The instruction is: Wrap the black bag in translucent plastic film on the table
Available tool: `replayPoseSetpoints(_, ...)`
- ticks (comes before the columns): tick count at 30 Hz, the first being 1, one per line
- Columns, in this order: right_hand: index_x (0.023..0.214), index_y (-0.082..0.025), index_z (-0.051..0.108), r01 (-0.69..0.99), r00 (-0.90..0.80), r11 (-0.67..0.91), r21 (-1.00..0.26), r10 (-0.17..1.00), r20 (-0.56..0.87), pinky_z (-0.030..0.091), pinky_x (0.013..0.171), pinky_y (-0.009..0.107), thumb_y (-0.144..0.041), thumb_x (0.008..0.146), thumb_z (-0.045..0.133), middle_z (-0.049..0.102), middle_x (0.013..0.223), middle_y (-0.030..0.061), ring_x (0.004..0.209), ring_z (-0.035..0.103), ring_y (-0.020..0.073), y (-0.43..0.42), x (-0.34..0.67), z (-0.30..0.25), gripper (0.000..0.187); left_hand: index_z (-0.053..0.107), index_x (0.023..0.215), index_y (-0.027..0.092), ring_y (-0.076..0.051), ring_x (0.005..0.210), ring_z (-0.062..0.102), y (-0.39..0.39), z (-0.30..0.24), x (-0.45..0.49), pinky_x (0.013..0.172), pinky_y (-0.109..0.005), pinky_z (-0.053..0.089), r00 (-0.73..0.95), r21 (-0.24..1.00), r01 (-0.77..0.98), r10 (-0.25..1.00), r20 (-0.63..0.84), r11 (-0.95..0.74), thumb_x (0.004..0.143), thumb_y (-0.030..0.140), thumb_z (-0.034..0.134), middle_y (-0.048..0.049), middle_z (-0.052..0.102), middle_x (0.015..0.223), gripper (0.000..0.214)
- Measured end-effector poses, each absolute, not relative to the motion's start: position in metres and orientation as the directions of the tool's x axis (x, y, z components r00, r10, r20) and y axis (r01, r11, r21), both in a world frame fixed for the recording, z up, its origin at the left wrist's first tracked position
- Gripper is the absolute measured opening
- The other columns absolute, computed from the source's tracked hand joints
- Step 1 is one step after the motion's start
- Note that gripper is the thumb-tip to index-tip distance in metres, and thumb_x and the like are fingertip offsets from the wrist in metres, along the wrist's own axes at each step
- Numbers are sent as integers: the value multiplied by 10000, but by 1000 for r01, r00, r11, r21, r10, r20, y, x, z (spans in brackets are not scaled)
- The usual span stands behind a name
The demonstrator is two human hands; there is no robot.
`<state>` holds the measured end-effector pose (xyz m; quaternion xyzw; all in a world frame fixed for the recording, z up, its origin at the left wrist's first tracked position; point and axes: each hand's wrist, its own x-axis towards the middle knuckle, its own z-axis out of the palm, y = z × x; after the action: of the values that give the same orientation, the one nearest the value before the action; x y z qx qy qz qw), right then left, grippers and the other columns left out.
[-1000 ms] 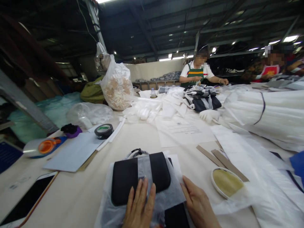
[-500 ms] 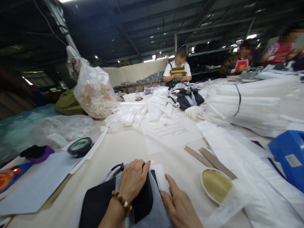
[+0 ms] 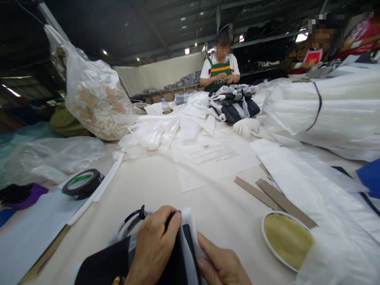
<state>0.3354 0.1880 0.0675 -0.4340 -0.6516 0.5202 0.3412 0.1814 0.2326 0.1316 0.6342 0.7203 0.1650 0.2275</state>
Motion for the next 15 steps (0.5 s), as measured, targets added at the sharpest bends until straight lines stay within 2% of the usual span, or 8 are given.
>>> replayPoseSetpoints(2,1171,-251,538,260,-397,42,-965,916,-66,473,699,257,-385,850,378,680,866,28,750,614,182,191,335,73,383,564,771,227,-223,823,561,232,131,183,780,-355,363,-90,512,849,990,-105,131,797,444,302,-25,633,792,341)
replayPoseSetpoints(4,1079,-225,560,300,-319,-14,-954,941,-114,455,675,252,-382,834,402,654,834,38,736,585,180,192,334,74,331,564,782,223,-227,816,563,232,130,184,789,-370,364,-86,476,872,993,-82,114,808,427,295,-31,635,811,338)
replayPoseSetpoints(8,844,-197,544,296,-232,-91,-951,959,-163,420,634,247,-324,794,437,596,747,21,688,524,161,197,328,77,173,582,843,209,-232,850,581,233,129,184,803,-381,385,-63,426,901,996,-56,81,828,377,283,-44,649,860,343)
replayPoseSetpoints(11,682,-196,465,247,-220,-160,-956,951,-216,396,581,227,-288,767,448,536,677,-4,641,473,136,205,323,84,126,609,927,208,-224,923,581,234,129,181,851,-374,385,-56,472,878,997,-60,77,820,369,312,-42,659,952,354)
replayPoseSetpoints(15,622,-197,412,115,-257,-220,-969,936,-243,354,519,204,-257,727,464,450,622,-32,597,417,113,212,321,92,131,635,896,252,-203,915,577,234,128,178,844,-344,387,-45,565,822,997,-65,74,816,389,360,1,662,940,318)
